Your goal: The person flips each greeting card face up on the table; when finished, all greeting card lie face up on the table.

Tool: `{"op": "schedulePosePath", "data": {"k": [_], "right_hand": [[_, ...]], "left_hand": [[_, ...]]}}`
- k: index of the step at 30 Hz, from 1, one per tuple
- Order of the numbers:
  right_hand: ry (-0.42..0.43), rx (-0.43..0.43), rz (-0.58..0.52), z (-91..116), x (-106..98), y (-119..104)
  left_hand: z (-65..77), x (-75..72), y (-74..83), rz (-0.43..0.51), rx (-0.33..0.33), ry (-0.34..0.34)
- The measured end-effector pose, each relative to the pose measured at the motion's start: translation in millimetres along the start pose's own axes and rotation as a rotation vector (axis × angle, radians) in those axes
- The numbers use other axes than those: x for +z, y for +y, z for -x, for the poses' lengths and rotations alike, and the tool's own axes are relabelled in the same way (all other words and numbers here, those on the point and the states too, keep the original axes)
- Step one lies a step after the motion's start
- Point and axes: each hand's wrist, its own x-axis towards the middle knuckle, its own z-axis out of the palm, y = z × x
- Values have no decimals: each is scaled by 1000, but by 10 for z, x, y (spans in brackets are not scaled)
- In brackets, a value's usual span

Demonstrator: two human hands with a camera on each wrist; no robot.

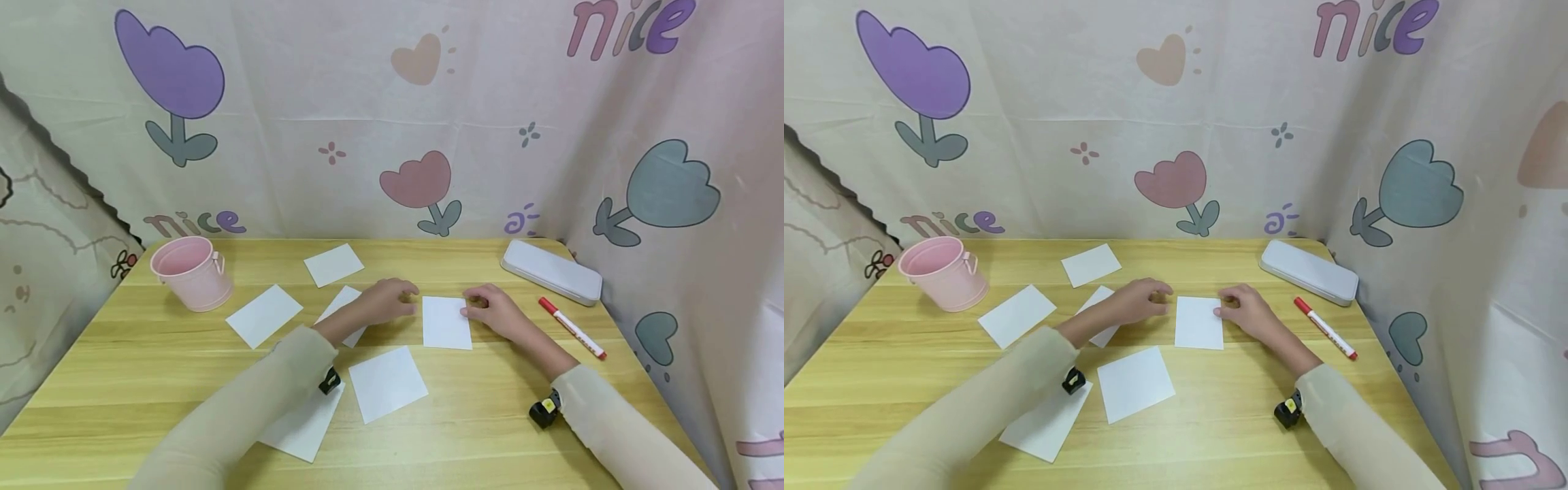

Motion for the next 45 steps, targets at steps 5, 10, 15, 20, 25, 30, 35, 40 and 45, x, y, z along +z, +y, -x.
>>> {"op": "schedulePosePath", "data": {"k": [5, 10, 15, 20, 25, 30, 35, 40, 45], "right_hand": [[-23, 10, 54, -53, 30, 31], [-38, 37, 85, -86, 28, -19], [-63, 62, 88, -132, 13, -44], [-75, 84, 79, -152, 14, -48], [-70, 116, 82, -149, 24, -48], [-64, 118, 86, -143, 29, -54], [-65, 103, 84, -147, 24, -59], [-74, 96, 28, -148, -16, -64], [-74, 112, -191, -144, -59, -81]], "left_hand": [[-166, 55, 11, -72, -8, -15], [-268, 107, 25, -97, -11, -33], [-324, 112, 52, -124, -23, -36], [-339, 91, 83, -120, -33, -50], [-370, 89, 97, -103, -44, -49], [-388, 89, 103, -77, -56, -40], [-400, 94, 112, -29, -60, -24], [-404, 131, 115, 26, -69, -7], [-386, 153, 112, 271, -47, 16]]}}
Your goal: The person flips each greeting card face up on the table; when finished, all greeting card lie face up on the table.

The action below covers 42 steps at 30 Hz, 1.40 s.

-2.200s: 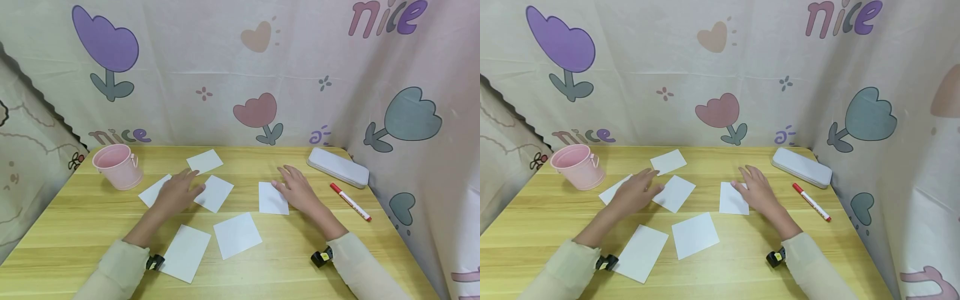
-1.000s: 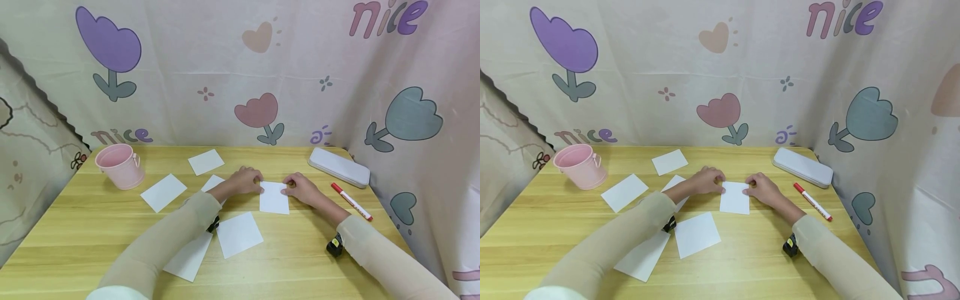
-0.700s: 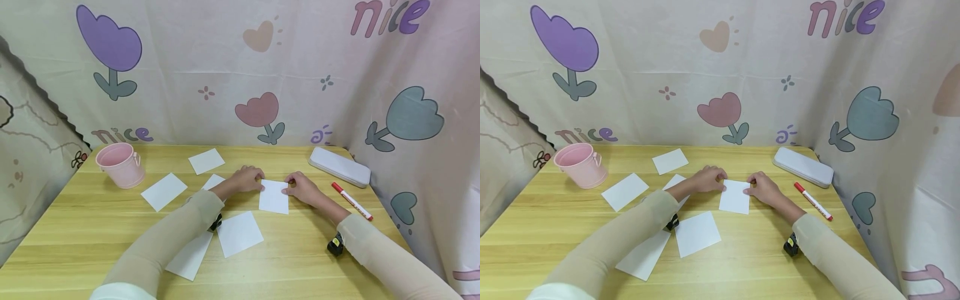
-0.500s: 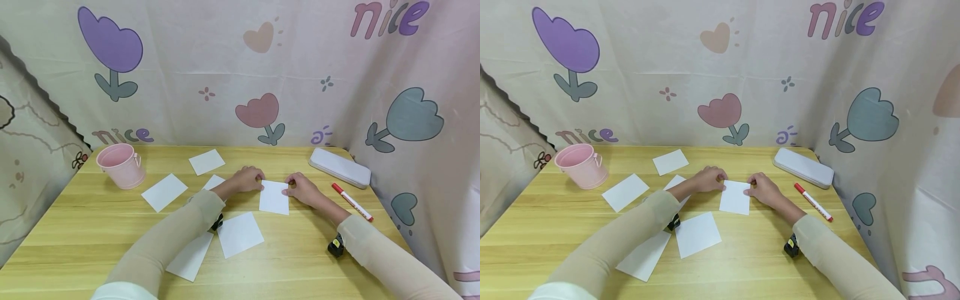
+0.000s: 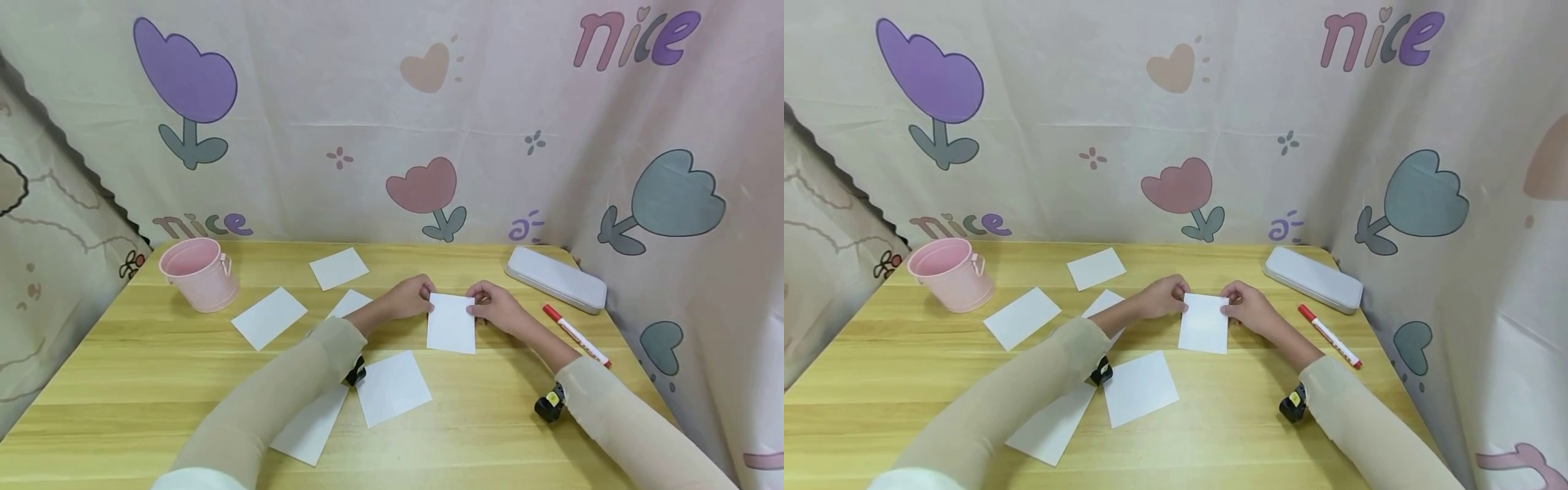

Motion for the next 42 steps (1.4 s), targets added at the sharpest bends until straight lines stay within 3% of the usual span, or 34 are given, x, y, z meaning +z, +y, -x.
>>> {"op": "schedulePosePath", "data": {"k": [3, 5, 16, 23, 31, 37, 42], "right_hand": [[-12, 20, -113, 13, -1, -28], [-8, 26, -143, 27, -3, -65], [13, -63, -222, 132, -45, -492], [-11, -123, -246, 296, 16, -732], [-126, -274, -167, 492, 82, -906], [-153, -277, -147, 527, 135, -955], [-100, -257, -170, 507, 143, -960]], "left_hand": [[46, -28, -13, 157, 26, 7], [89, -64, -14, 209, 48, 20], [476, -324, 74, 397, 141, 202], [791, -385, 63, 407, 187, 318], [1099, -429, 38, 418, 123, 305], [1157, -484, 8, 411, 108, 265], [1167, -512, 1, 357, 126, 302]]}}
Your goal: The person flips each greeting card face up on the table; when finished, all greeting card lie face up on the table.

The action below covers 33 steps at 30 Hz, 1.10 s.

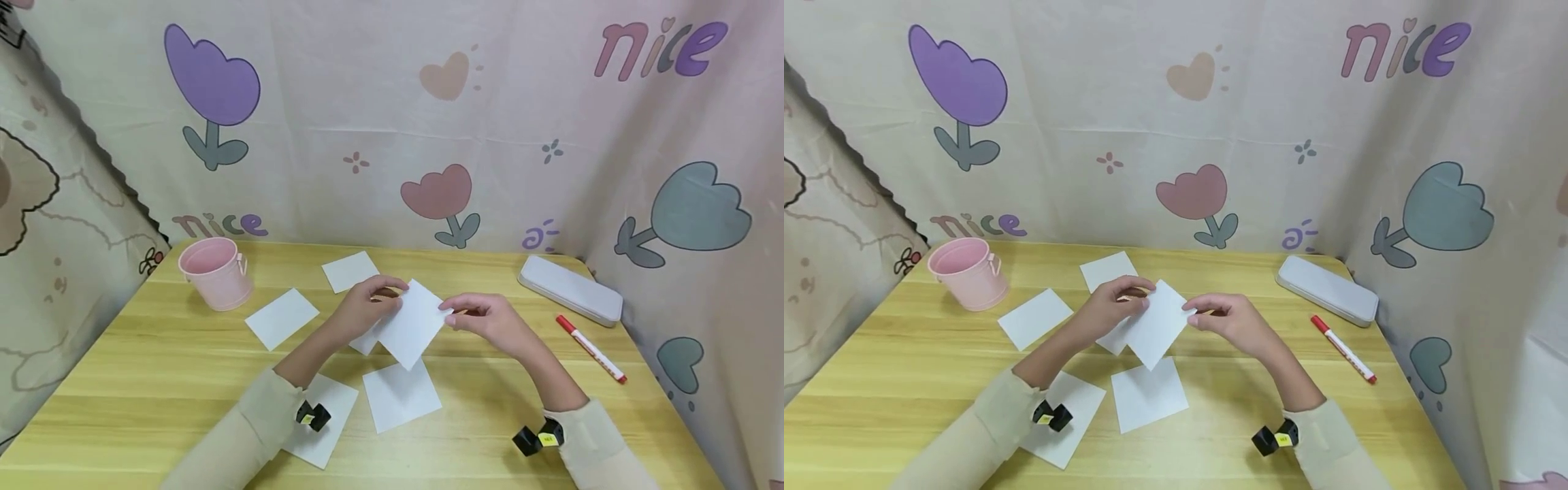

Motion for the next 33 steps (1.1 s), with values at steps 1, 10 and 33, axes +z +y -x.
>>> {"op": "schedulePosePath", "data": {"k": [1, 10, 33], "right_hand": [[18, 4, 0, 1, -9, 0], [213, 23, -39, 10, -105, -87], [369, 4, 66, 1, -105, -54]], "left_hand": [[4, 3, 6, -18, 19, 9], [132, 54, 206, -107, 204, -31], [79, 11, 185, 174, 39, -4]]}}
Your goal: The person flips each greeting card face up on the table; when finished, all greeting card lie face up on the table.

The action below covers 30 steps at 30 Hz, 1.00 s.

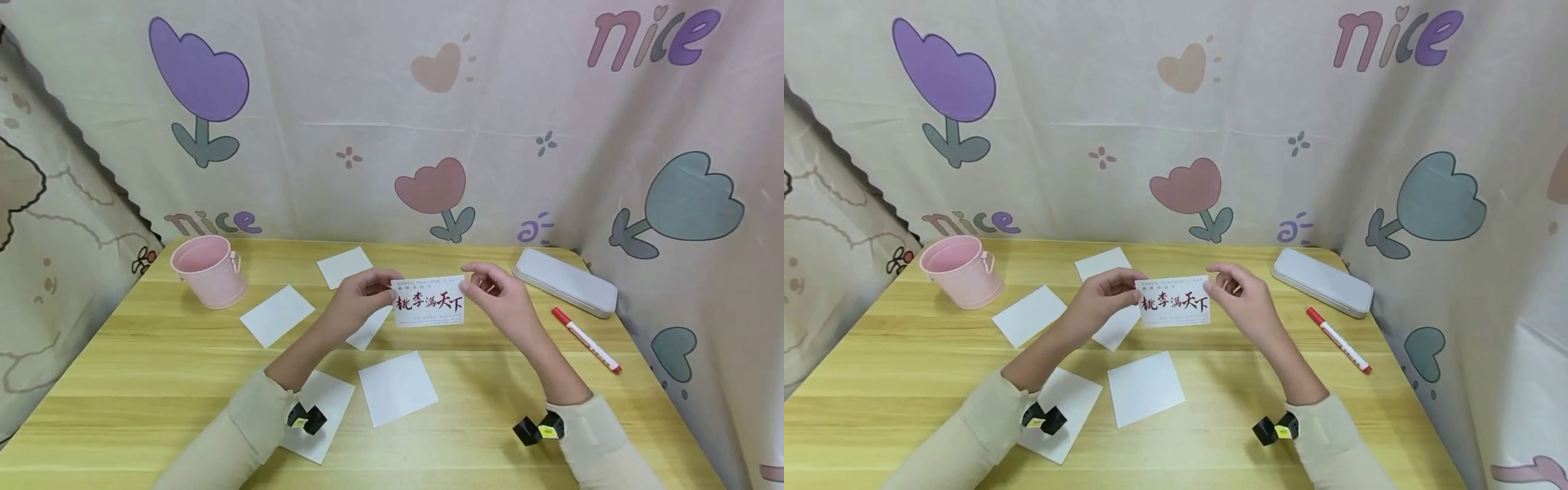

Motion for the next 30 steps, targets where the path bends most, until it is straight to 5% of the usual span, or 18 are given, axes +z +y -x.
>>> {"op": "schedulePosePath", "data": {"k": [8, 20, 30], "right_hand": [[-77, -21, 15, -10, -25, 81], [-99, 71, 124, -93, -247, 597], [-113, 117, 255, -279, -316, 952]], "left_hand": [[-126, 33, -149, 74, -64, -45], [-713, 395, -443, -58, -146, -215], [-1056, 583, -628, -249, -127, -273]]}}
